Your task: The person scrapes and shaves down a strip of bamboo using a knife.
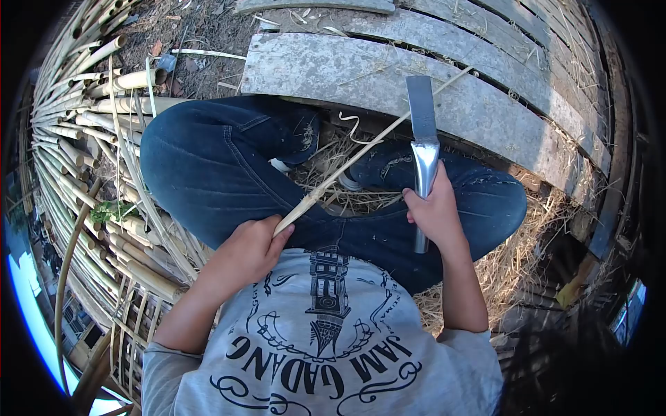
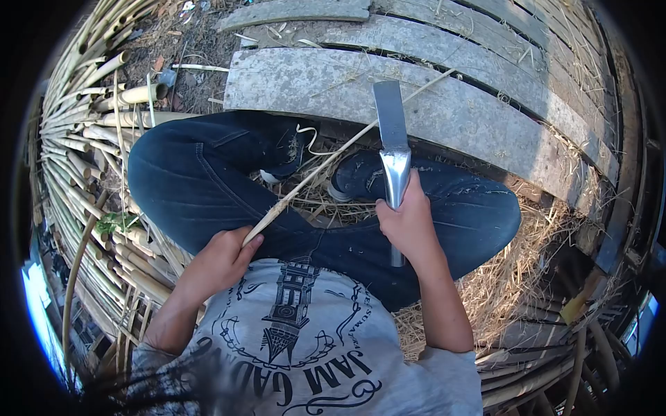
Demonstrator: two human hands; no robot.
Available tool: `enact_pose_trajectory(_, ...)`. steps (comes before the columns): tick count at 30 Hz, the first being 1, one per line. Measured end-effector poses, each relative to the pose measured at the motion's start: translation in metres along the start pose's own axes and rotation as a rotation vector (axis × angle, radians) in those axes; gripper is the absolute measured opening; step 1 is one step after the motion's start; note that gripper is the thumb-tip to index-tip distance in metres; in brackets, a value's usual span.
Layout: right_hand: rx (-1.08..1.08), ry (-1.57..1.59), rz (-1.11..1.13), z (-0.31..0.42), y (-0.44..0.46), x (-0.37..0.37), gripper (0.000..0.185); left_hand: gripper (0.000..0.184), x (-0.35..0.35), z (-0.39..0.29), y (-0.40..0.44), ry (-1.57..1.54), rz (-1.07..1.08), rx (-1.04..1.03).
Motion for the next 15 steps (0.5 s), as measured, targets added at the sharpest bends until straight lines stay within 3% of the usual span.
enact_pose_trajectory(3,0.439,-0.232,0.215,0.002,-0.024,-0.020,0.042,0.031,0.002,0.001,0.000,0.031,-0.007,-0.007)
enact_pose_trajectory(5,0.154,-0.067,0.361,0.006,-0.023,-0.017,0.040,0.030,0.001,0.003,0.002,0.044,-0.055,-0.059)
enact_pose_trajectory(7,0.251,-0.241,0.235,0.008,-0.009,-0.001,0.043,0.030,0.002,-0.001,0.004,0.027,-0.026,-0.046)
enact_pose_trajectory(8,0.290,-0.115,0.109,-0.003,-0.006,-0.015,0.040,0.030,0.001,-0.001,0.002,0.015,-0.004,-0.021)
enact_pose_trajectory(10,0.276,0.000,0.213,-0.007,-0.026,-0.036,0.049,0.030,-0.003,0.005,0.000,0.035,-0.028,-0.041)
enact_pose_trajectory(11,0.443,-0.051,0.217,-0.003,-0.031,-0.040,0.058,0.030,-0.001,0.005,0.000,0.062,-0.058,-0.080)
enact_pose_trajectory(15,0.059,0.116,0.517,-0.005,-0.020,-0.028,0.040,0.031,0.000,-0.003,0.002,0.038,-0.043,-0.052)
Point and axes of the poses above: each hand's wrist, its own y-axis towards the middle knuckle, its own x-axis out of the back of the hand, z = x × y, the point moved 4 cm from there along y, towards the middle knuckle
